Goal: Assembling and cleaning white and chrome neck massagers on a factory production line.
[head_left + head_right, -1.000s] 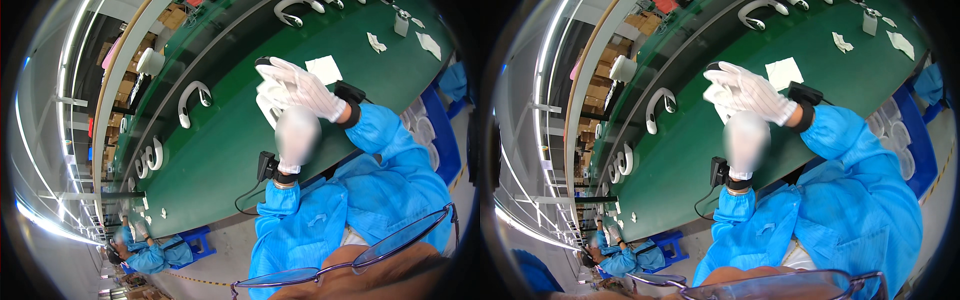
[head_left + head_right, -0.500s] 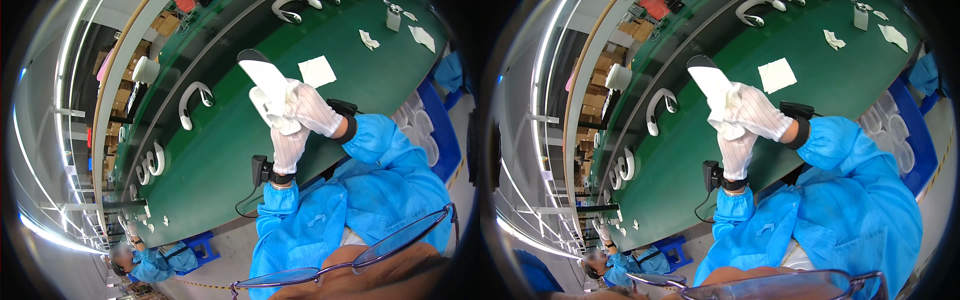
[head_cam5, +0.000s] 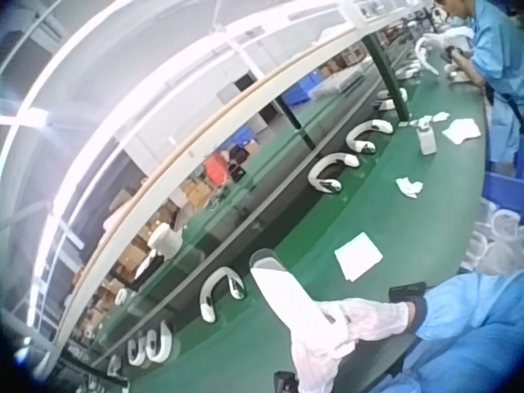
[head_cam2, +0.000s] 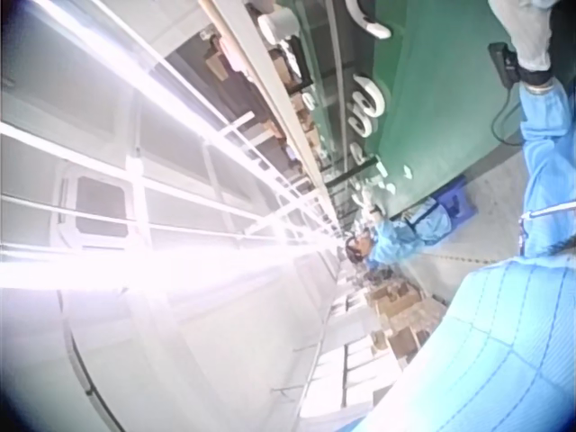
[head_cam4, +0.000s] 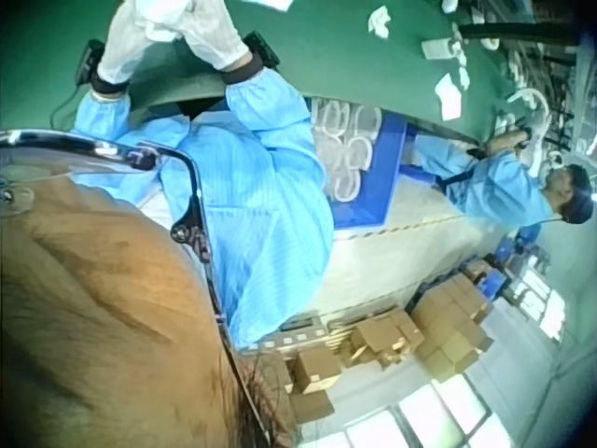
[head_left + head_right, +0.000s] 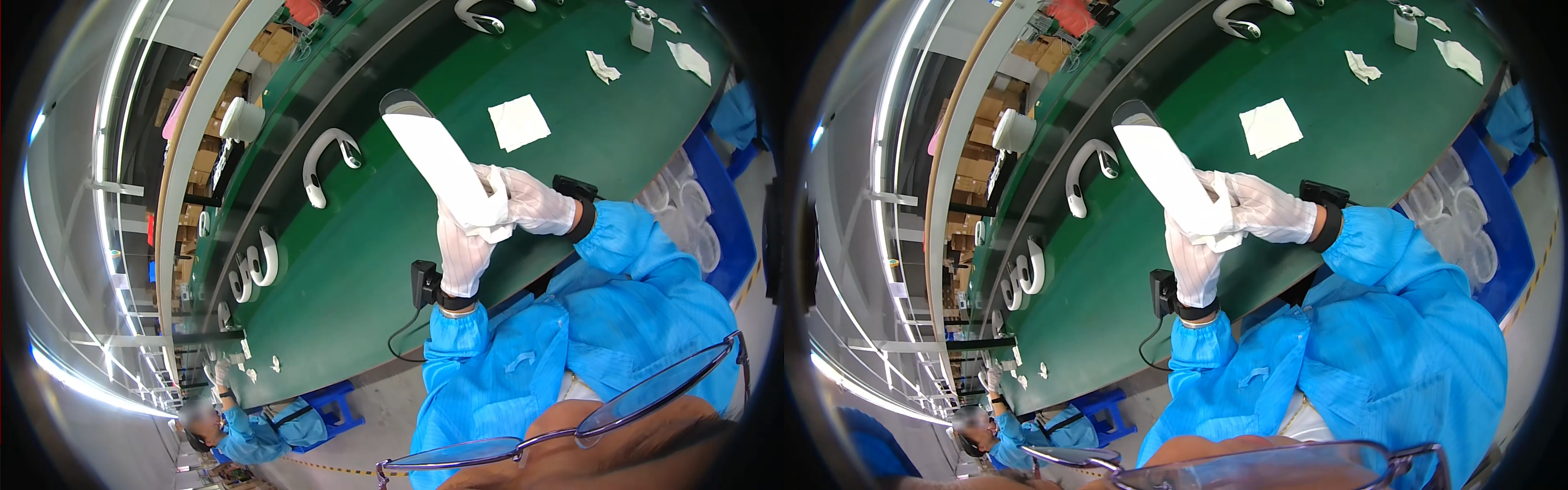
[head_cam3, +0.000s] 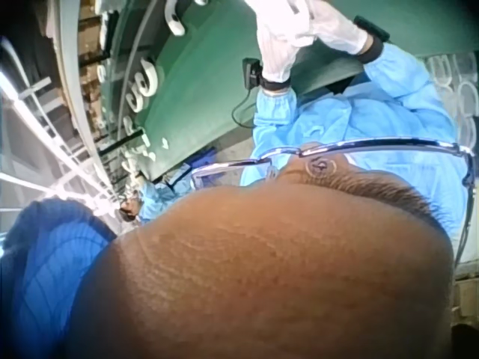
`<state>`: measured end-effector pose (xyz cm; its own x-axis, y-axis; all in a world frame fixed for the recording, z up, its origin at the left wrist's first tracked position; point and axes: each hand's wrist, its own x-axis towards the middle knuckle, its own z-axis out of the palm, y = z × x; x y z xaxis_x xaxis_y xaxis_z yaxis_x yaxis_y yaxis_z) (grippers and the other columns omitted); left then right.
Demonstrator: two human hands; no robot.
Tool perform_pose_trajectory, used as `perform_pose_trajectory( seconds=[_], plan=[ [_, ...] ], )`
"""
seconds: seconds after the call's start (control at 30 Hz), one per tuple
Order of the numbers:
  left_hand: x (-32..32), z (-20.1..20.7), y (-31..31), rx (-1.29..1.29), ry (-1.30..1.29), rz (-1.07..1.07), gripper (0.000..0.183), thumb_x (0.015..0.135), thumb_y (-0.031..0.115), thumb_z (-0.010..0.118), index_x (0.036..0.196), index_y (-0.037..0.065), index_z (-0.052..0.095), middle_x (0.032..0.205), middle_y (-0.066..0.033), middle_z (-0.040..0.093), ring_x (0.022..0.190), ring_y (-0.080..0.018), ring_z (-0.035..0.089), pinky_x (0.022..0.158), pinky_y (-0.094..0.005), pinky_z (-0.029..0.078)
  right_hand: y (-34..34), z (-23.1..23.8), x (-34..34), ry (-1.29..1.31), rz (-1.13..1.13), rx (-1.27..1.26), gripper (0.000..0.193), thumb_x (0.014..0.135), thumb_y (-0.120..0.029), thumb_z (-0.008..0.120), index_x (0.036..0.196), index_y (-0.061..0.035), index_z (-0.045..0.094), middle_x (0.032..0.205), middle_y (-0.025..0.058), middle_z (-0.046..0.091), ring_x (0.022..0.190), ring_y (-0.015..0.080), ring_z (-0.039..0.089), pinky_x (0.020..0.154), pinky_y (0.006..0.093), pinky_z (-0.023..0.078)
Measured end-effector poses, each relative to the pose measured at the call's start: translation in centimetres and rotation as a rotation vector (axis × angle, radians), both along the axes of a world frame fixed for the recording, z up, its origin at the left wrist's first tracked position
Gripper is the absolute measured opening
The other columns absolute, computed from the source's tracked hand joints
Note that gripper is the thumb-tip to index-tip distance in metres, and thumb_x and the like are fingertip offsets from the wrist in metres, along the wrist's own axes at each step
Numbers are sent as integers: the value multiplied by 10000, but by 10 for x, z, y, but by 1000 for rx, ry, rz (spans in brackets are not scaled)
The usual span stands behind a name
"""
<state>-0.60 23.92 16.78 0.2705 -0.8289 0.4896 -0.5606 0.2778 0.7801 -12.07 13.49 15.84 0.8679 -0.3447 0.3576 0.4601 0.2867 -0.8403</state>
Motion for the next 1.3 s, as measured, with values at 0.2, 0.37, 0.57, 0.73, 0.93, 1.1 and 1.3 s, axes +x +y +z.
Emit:
perform_pose_trajectory(
  seconds=[0.2,0.37,0.57,0.73,0.93,1.1,1.3],
  plan=[
    [-10,-10,8,-90,236,21,474,853,182,694,1230,-18,486,1090,-112,604,913,-185,627,761,-307,523,8,19,13,105,-206,104,540,1018,-312,524,1428,19,407,1296,118,577,1172,184,555,1012,327,441],
    [7,-19,15,50,470,-51,601,938,532,538,1111,-44,559,1092,-152,578,975,-199,566,786,-307,461,19,-12,12,-68,-82,21,604,1013,-192,505,1510,17,233,1372,161,499,1199,213,524,1043,354,413],
    [-9,-21,4,-33,603,194,682,1024,579,332,1188,-48,545,1061,-118,626,930,-181,606,783,-324,497,15,-10,15,5,-565,-806,668,954,-191,583,1498,10,251,1458,206,420,1303,302,478,1080,363,372],
    [-4,-26,-1,-123,507,232,566,1035,478,407,1182,-50,548,1070,-116,625,933,-170,605,788,-312,496,9,-28,31,34,-466,-501,538,925,-161,569,1435,-57,433,1214,196,581,1075,342,577,900,431,477],
    [8,-30,10,-145,863,84,544,1022,493,413,1110,-25,551,1019,-116,630,845,-218,618,774,-333,509,23,0,16,69,-428,-659,489,999,-218,493,1438,-37,374,1205,251,570,1019,331,611,788,426,525],
    [2,-31,3,-60,580,164,516,1015,490,419,1204,17,503,1131,-132,578,998,-226,583,876,-351,490,15,-24,32,7,-574,-761,522,982,-316,538,1362,23,425,1176,191,579,1047,276,589,911,375,476],
    [-4,-11,2,-129,862,-36,611,1034,531,330,1310,5,470,1143,-129,596,984,-239,608,856,-378,514,3,-11,26,170,-408,-820,471,985,-267,543,1364,-5,442,1023,157,596,878,276,623,834,387,508]
  ],
)
